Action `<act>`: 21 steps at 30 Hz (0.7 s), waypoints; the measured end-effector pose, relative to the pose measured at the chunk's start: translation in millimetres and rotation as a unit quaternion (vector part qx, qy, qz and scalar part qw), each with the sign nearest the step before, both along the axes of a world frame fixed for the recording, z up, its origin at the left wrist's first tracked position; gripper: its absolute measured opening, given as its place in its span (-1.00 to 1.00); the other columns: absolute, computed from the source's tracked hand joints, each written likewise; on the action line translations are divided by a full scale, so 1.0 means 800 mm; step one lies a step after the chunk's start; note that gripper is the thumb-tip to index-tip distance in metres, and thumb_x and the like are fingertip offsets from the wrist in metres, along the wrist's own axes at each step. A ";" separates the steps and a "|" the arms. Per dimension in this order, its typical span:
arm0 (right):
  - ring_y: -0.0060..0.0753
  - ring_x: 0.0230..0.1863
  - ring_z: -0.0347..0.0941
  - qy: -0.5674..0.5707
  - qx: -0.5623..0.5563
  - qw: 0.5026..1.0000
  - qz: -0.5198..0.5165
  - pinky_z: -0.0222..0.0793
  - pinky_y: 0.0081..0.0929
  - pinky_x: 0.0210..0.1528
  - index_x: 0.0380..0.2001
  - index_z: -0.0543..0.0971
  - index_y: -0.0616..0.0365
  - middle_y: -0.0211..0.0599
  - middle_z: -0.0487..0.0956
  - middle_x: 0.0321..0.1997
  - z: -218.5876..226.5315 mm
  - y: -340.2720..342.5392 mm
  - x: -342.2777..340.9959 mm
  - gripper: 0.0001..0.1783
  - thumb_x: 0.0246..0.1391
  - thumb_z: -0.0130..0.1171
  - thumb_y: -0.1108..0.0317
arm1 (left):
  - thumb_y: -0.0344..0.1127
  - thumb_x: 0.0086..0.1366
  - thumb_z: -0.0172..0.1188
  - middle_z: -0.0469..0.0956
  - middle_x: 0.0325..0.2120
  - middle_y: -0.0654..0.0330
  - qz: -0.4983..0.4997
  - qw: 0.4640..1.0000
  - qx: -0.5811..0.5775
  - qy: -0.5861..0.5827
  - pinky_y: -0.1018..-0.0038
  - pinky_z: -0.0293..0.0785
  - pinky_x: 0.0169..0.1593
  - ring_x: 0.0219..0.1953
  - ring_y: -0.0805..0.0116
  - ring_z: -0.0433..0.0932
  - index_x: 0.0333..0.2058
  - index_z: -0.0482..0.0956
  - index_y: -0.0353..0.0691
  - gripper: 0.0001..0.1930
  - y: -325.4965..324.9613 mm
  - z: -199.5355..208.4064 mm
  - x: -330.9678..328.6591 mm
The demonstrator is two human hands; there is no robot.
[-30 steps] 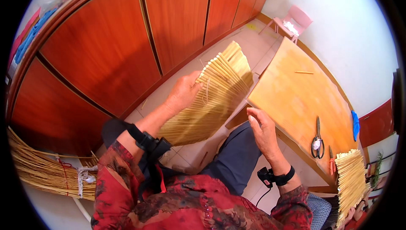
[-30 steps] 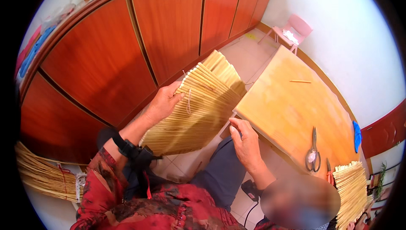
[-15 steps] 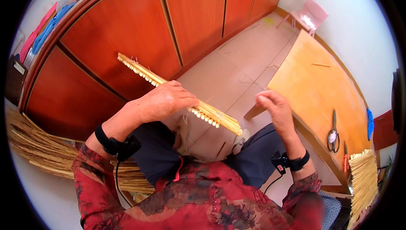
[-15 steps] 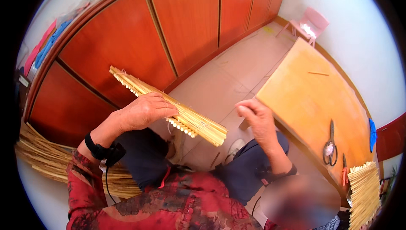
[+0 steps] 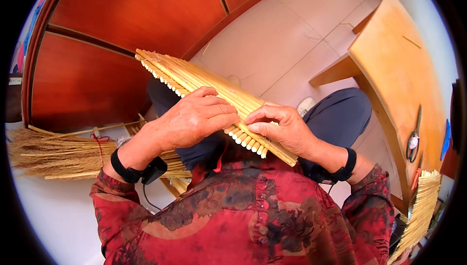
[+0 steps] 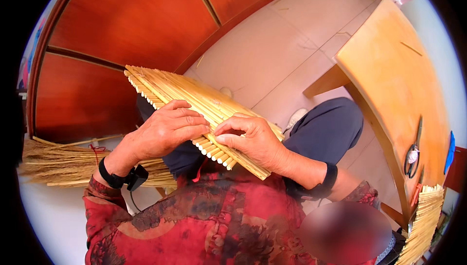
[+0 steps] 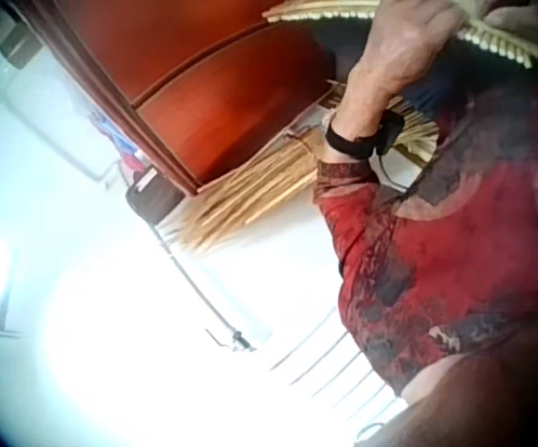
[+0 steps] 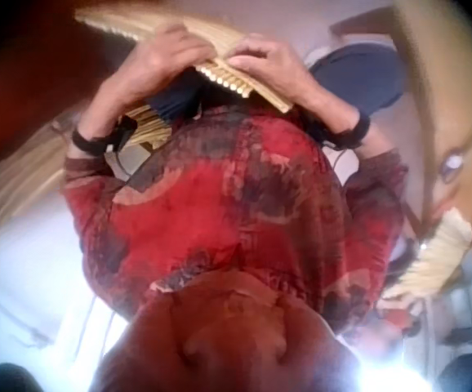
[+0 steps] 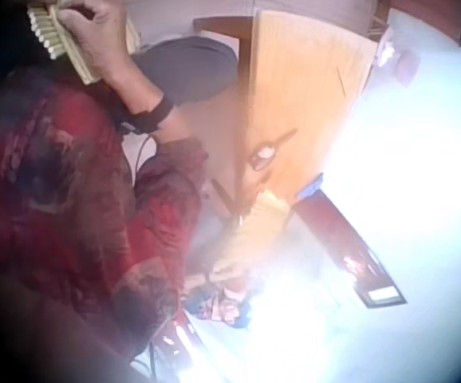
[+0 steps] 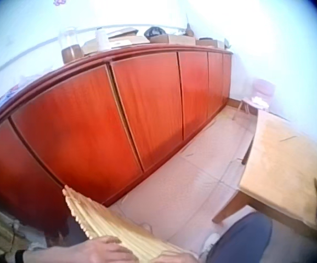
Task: The person weaves together several long stalks using a needle and thread, pulling the thread through the stalks one by one to form a mat.
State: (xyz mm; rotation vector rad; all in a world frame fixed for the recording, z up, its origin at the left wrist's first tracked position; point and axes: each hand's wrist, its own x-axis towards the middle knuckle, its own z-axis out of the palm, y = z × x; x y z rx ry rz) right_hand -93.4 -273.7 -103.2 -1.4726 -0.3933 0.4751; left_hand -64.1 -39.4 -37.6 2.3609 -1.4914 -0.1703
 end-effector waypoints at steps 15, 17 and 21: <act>-0.38 -0.45 0.45 -0.171 -0.018 0.983 -0.070 0.36 -0.52 -0.38 -0.40 0.60 0.18 -0.29 0.50 -0.49 -0.030 0.045 -0.003 -0.93 -0.02 0.23 0.47 | -0.28 0.03 0.22 0.53 -0.20 0.01 -0.021 0.999 -0.009 -0.042 0.25 0.51 -0.11 -0.17 0.08 0.55 -0.22 0.49 -0.37 -0.65 0.019 -0.015 -0.009; -0.40 -0.45 0.43 -0.131 0.024 0.989 -0.057 0.35 -0.53 -0.37 -0.40 0.60 0.20 -0.28 0.48 -0.50 -0.029 0.042 -0.002 -0.94 -0.01 0.22 0.50 | -0.30 0.03 0.23 0.54 -0.23 0.02 -0.025 0.998 -0.014 -0.055 0.26 0.52 -0.11 -0.18 0.10 0.57 -0.20 0.50 -0.36 -0.64 0.019 -0.019 -0.008; -0.41 -0.44 0.42 -0.145 0.036 0.986 -0.072 0.34 -0.53 -0.37 -0.41 0.60 0.23 -0.29 0.47 -0.51 -0.031 0.042 -0.009 -0.95 -0.01 0.21 0.51 | -0.31 0.04 0.23 0.56 -0.24 0.04 -0.030 0.996 -0.029 -0.073 0.26 0.52 -0.11 -0.19 0.11 0.58 -0.19 0.51 -0.35 -0.66 0.021 -0.028 -0.012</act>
